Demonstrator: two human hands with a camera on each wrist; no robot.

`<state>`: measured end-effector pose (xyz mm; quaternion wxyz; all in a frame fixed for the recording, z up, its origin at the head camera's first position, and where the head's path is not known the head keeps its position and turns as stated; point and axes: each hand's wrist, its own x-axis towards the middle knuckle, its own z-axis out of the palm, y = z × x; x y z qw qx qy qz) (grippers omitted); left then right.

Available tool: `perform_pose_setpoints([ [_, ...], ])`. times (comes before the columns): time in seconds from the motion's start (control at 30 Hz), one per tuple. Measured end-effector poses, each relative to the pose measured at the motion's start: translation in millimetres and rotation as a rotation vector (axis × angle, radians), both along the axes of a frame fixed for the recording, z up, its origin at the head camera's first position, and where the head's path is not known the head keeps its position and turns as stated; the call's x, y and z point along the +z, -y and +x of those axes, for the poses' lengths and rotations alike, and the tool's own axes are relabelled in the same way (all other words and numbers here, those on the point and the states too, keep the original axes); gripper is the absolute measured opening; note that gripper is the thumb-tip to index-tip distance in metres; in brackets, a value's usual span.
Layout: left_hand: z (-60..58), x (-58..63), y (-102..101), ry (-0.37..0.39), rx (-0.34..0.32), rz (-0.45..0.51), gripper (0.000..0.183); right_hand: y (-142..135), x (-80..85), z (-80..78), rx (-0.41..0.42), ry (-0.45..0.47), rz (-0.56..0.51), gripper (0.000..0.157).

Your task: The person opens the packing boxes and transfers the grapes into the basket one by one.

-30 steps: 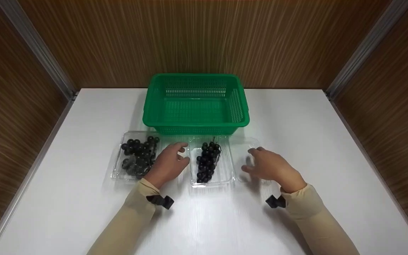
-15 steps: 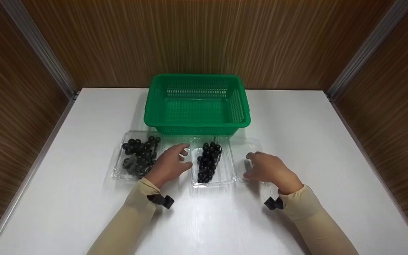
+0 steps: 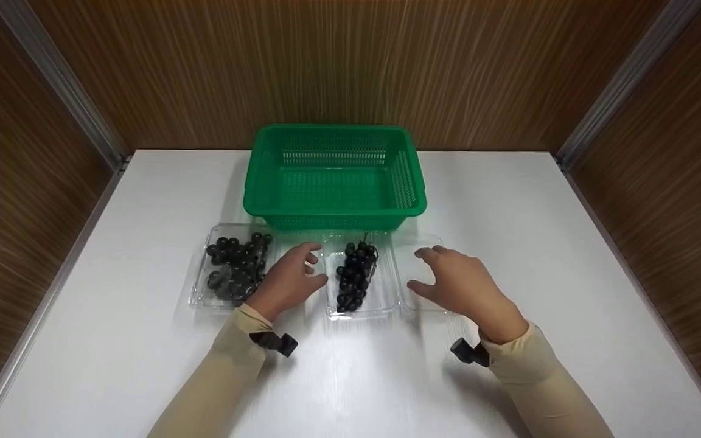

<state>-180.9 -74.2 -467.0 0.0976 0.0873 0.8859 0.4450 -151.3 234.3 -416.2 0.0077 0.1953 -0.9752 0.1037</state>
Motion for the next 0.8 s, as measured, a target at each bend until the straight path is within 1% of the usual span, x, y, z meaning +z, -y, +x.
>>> perform_pose_setpoints([
  [0.07, 0.7, 0.0, 1, -0.002, 0.006, 0.002, 0.070, 7, 4.3, 5.0, 0.042, -0.055, -0.016, 0.051],
  [0.17, 0.9, -0.3, 2, 0.003, 0.007, 0.014, 0.081, 18, 8.6, 10.6, 0.128, -0.118, -0.028, 0.045],
  [0.23, 0.1, 0.1, 3, 0.001, 0.006, 0.027, 0.087, 25, 9.8, 11.5, 0.180, -0.143, -0.033, 0.042],
  [0.3, -1.0, 0.4, 3, -0.012, -0.005, 0.021, 0.088, 32, 11.1, 10.9, 0.214, -0.164, -0.032, 0.041],
  [0.37, -1.0, -0.1, 3, -0.026, -0.017, -0.001, 0.086, 38, 11.7, 9.8, 0.236, -0.181, -0.026, 0.040],
  [0.47, -0.5, -1.8, 3, -0.064, -0.040, -0.055, 0.075, 46, 11.3, 6.8, 0.275, -0.201, -0.007, 0.037],
  [0.57, 0.8, -3.3, 2, -0.130, -0.076, -0.114, 0.061, 53, 7.8, 2.8, 0.347, -0.209, 0.022, 0.034],
  [0.67, 2.0, -3.7, 2, -0.202, -0.107, -0.154, 0.049, 56, 1.2, -2.0, 0.424, -0.213, 0.054, 0.034],
  [0.73, 2.3, -3.8, 2, -0.227, -0.110, -0.166, 0.044, 58, -3.3, -4.6, 0.460, -0.215, 0.068, 0.034],
  [0.8, 2.1, -4.0, 2, -0.221, -0.094, -0.154, 0.041, 60, -7.2, -6.8, 0.483, -0.223, 0.080, 0.032],
])
